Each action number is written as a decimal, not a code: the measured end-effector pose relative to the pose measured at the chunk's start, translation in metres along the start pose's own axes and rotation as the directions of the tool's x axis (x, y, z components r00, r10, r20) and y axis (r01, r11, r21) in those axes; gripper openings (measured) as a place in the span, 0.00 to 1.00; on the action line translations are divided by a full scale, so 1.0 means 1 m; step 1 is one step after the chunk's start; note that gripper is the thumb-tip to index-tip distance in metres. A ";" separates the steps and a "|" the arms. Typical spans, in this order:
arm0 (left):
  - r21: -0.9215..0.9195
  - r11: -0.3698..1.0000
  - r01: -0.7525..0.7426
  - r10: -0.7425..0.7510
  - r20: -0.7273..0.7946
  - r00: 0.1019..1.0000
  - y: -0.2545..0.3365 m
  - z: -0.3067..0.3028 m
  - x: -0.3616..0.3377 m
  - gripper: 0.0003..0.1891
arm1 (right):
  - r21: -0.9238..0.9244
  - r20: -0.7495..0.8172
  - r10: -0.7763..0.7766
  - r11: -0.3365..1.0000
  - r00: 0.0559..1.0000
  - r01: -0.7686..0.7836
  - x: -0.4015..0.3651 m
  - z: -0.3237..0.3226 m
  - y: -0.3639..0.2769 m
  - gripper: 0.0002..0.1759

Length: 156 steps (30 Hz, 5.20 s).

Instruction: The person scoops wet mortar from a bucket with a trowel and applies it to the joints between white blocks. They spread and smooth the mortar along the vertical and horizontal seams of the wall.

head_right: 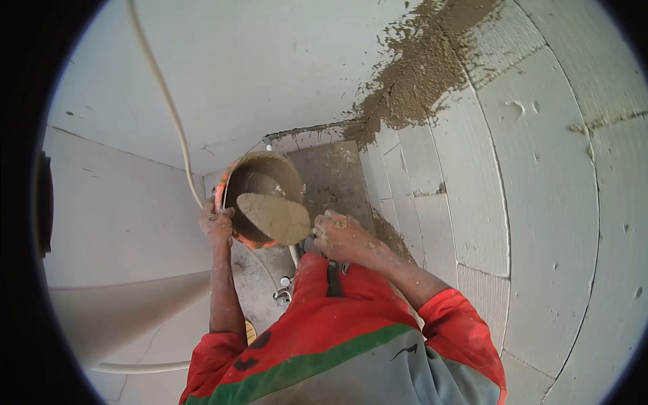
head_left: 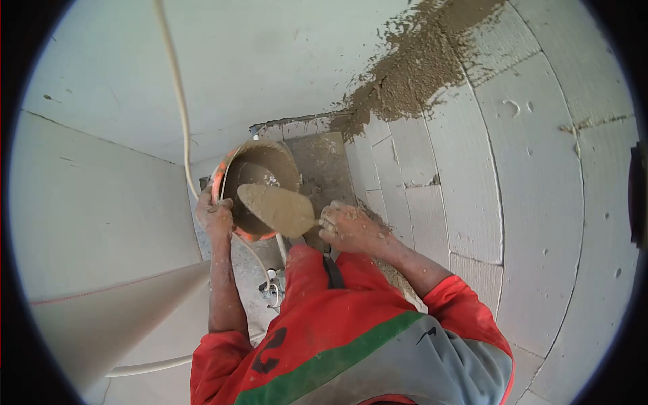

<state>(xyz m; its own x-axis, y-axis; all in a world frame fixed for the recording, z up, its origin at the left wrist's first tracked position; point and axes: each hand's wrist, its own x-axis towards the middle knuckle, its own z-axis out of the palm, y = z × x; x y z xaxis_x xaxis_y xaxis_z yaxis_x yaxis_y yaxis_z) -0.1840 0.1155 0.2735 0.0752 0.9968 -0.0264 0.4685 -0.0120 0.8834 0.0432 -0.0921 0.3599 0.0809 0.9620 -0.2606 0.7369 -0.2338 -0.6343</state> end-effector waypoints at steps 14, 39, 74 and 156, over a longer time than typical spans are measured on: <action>0.117 0.991 0.069 -0.066 -0.027 0.997 -0.046 -0.046 0.014 0.29 | -0.187 -0.574 0.312 0.850 0.757 -0.492 0.043 -0.021 0.225 0.15; 0.319 0.941 0.113 -0.165 0.143 0.976 -0.097 0.188 0.009 0.25 | 0.322 0.187 0.769 0.540 0.611 -0.778 0.146 0.295 0.398 0.31; 0.392 0.899 0.193 -0.197 -0.031 0.980 -0.399 0.516 0.075 0.28 | 0.265 -0.419 0.618 0.784 0.665 -0.562 0.267 0.384 0.647 0.30; -0.081 0.996 -0.020 0.021 0.011 1.000 -0.401 0.497 0.090 0.24 | 0.367 -0.421 0.785 0.606 0.455 -0.706 0.299 0.423 0.678 0.29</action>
<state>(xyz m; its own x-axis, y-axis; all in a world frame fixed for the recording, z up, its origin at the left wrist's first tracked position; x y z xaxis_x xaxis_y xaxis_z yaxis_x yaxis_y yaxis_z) 0.0726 0.1709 -0.3162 0.0948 0.9954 -0.0130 0.3937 -0.0255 0.9189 0.2831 -0.0224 -0.4555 0.8979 0.3132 -0.3094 0.1432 -0.8723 -0.4675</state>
